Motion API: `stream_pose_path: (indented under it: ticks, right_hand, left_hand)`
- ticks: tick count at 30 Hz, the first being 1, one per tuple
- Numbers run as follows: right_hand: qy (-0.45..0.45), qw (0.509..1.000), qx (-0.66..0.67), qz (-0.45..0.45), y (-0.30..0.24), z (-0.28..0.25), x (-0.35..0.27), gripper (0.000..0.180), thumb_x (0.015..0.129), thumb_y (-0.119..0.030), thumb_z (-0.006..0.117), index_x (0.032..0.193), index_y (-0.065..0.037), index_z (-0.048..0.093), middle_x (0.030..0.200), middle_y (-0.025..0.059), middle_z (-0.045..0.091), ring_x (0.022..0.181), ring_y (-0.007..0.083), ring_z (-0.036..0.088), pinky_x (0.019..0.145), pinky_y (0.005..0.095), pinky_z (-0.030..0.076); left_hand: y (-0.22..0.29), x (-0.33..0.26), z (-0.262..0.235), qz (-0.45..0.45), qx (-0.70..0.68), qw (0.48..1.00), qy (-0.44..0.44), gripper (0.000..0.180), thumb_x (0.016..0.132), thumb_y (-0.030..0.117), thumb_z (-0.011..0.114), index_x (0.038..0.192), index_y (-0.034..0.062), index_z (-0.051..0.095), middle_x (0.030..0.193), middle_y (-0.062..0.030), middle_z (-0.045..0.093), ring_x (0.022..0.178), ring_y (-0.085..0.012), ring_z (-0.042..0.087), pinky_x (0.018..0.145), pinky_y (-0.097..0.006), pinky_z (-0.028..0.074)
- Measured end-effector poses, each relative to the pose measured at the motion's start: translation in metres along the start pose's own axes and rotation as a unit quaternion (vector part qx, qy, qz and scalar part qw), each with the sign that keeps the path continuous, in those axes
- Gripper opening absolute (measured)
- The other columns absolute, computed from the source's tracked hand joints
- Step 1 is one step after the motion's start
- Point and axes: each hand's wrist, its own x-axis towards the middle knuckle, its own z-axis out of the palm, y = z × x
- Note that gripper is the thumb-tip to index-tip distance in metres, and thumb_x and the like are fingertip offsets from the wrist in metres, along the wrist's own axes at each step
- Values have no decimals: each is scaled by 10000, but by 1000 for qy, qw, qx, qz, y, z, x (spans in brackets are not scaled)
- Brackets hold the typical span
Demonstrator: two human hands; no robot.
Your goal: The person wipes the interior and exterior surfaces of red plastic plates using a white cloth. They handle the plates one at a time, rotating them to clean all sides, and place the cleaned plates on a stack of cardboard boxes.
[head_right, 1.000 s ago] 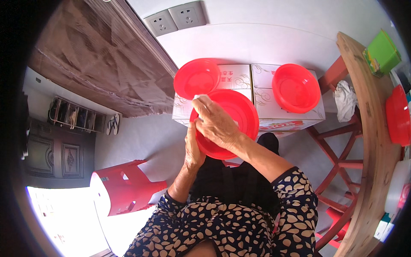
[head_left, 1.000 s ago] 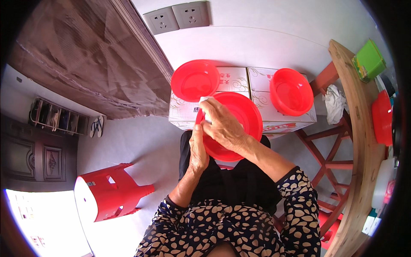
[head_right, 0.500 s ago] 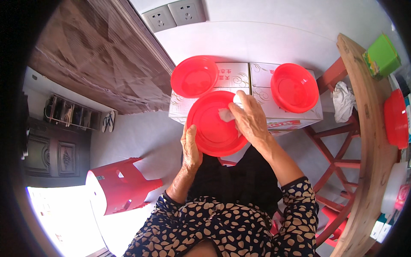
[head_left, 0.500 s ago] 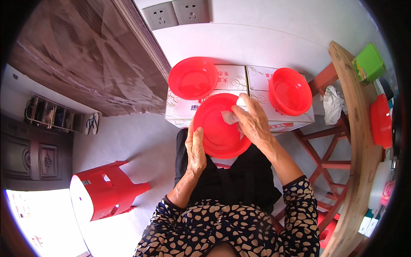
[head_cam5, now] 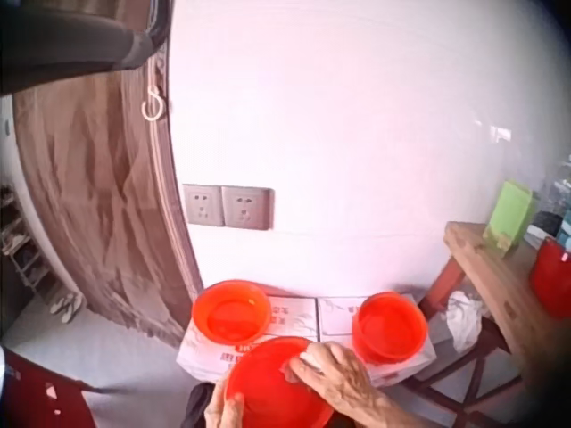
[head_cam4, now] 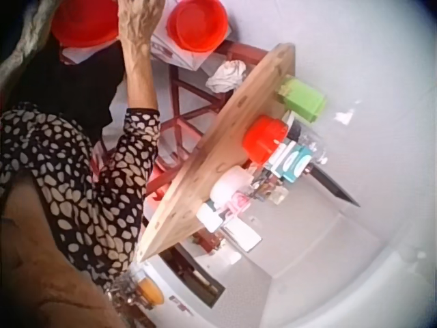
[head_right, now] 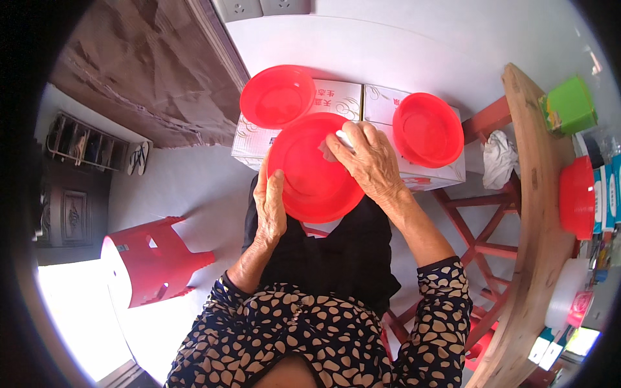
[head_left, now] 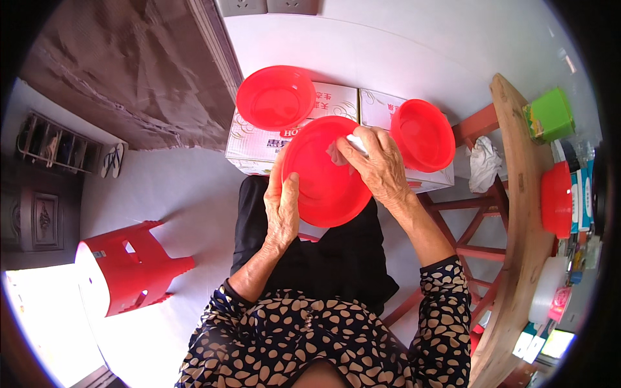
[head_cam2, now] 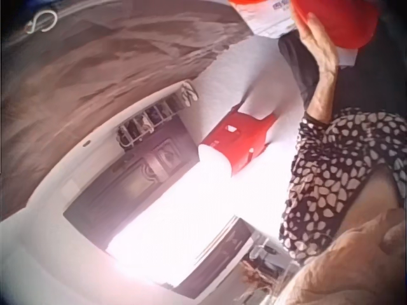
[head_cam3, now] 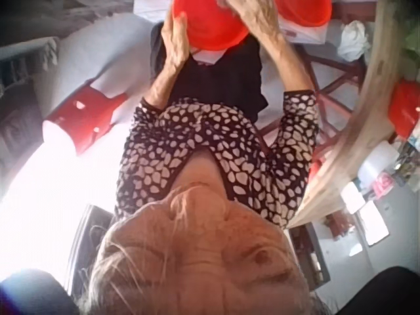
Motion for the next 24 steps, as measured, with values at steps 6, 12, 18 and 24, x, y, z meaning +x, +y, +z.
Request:
stream_pose_path:
  ticks: [6, 12, 18, 24]
  right_hand:
    - [-82, 995, 26, 50, -19, 4, -24, 155, 709, -114, 650, 842, -36, 672, 1061, 84, 488, 922, 242, 485, 697, 349, 450]
    - [-221, 960, 117, 124, -64, -17, -41, 223, 703, -131, 634, 891, -11, 645, 1055, 119, 478, 965, 282, 444, 812, 390, 428]
    - [-213, 938, 239, 132, -85, -34, -37, 177, 761, -170, 634, 929, -116, 656, 834, 64, 514, 765, 227, 514, 718, 366, 409]
    - [-180, 983, 39, 17, -31, -17, -31, 138, 707, -130, 609, 821, -157, 680, 820, 68, 519, 739, 209, 477, 627, 352, 372]
  left_hand:
    - [-8, -2, 1, 4, -46, 999, 20, 484, 967, 184, 465, 1403, 30, 322, 1304, -77, 476, 1147, -128, 442, 977, -275, 356]
    - [-21, -5, -1, 2, -25, 1000, 14, 482, 972, 191, 460, 1399, 14, 324, 1338, -81, 448, 1206, -138, 399, 1017, -288, 319]
    - [-21, -6, -6, 7, 10, 1000, -1, 472, 983, 226, 432, 1393, 12, 337, 1358, -101, 438, 1232, -154, 385, 1037, -306, 301]
    - [-7, -4, -4, -20, -13, 1000, -5, 479, 976, 220, 450, 1396, 19, 336, 1353, -98, 442, 1222, -154, 396, 1031, -299, 307]
